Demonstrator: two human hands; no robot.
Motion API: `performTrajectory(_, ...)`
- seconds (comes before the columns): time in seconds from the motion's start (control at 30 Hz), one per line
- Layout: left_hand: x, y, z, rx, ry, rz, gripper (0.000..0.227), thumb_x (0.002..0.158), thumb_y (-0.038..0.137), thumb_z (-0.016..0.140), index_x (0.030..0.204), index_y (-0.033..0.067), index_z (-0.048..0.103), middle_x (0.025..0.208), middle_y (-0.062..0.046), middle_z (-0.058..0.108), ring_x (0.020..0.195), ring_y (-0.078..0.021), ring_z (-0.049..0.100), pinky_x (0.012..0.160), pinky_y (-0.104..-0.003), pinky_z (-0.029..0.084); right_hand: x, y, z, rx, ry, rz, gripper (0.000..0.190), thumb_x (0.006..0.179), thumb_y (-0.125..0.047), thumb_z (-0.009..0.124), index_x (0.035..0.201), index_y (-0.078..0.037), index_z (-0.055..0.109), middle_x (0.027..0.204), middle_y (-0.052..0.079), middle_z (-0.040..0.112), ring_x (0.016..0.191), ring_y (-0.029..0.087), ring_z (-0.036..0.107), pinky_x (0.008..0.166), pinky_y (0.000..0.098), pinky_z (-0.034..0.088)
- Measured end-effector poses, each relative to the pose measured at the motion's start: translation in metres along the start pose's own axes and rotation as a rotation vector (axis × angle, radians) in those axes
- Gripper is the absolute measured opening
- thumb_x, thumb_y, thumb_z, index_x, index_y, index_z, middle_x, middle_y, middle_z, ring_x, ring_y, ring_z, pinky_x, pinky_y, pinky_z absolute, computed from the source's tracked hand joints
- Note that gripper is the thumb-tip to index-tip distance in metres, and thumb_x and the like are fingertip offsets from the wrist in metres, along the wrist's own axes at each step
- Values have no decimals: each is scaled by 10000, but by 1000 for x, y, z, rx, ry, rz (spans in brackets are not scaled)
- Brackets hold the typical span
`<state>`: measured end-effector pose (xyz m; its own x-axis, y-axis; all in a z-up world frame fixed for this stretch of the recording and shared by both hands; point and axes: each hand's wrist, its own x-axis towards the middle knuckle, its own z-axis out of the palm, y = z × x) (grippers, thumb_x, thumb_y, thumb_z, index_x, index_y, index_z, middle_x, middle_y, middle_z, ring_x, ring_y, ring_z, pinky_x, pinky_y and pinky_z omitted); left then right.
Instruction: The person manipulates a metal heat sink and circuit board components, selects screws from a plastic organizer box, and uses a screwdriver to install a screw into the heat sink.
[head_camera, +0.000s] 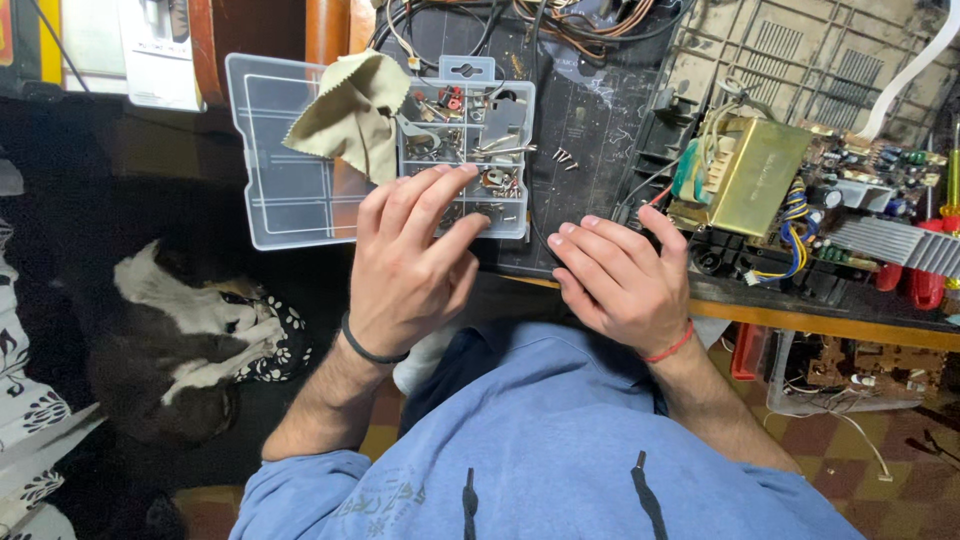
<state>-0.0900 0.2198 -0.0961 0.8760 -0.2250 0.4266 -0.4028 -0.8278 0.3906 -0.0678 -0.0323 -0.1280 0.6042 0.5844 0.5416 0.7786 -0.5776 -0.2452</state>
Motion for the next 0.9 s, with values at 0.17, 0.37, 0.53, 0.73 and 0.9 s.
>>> performTrajectory(0.17,1,3,2,20,-21,-3,240,851,136,662,1077,148,742,1416,-125,620,1300,-306,582,1102,-471,377,-1,0,-1,-2,-10,1,228,992,-249,672,1142,-138,803,1159,34,785,1092,213,713,1144,501,372)
performTrajectory(0.37,0,-2,-7,-52,3,-14,289,875,119,641,1139,148,756,1435,-129,608,1313,-318,584,1110,-480,373,-1,0,0,8,3,0,231,992,-248,671,1142,-136,806,1164,35,787,1096,209,713,1153,498,365)
performTrajectory(0.53,-2,-7,-16,-105,164,-88,291,834,-32,595,980,141,779,1300,-94,675,1185,-330,670,994,-446,488,-1,1,1,17,10,-6,236,992,-247,667,1136,-127,810,1153,37,791,1089,212,716,1155,497,366)
performTrajectory(0.73,-15,-15,-8,-115,165,-157,225,876,11,646,823,203,749,1074,25,721,950,-219,703,813,-351,555,-1,1,1,27,21,-8,219,981,-235,683,1120,-129,816,1137,36,795,1075,214,720,1159,496,359)
performTrajectory(0.9,-10,-15,-14,-102,110,-112,319,842,-31,634,1035,173,785,1040,-13,707,865,-222,691,786,-342,574,-1,2,0,25,10,-5,207,978,-222,686,1110,-136,820,1131,30,800,1070,210,723,1153,493,367)
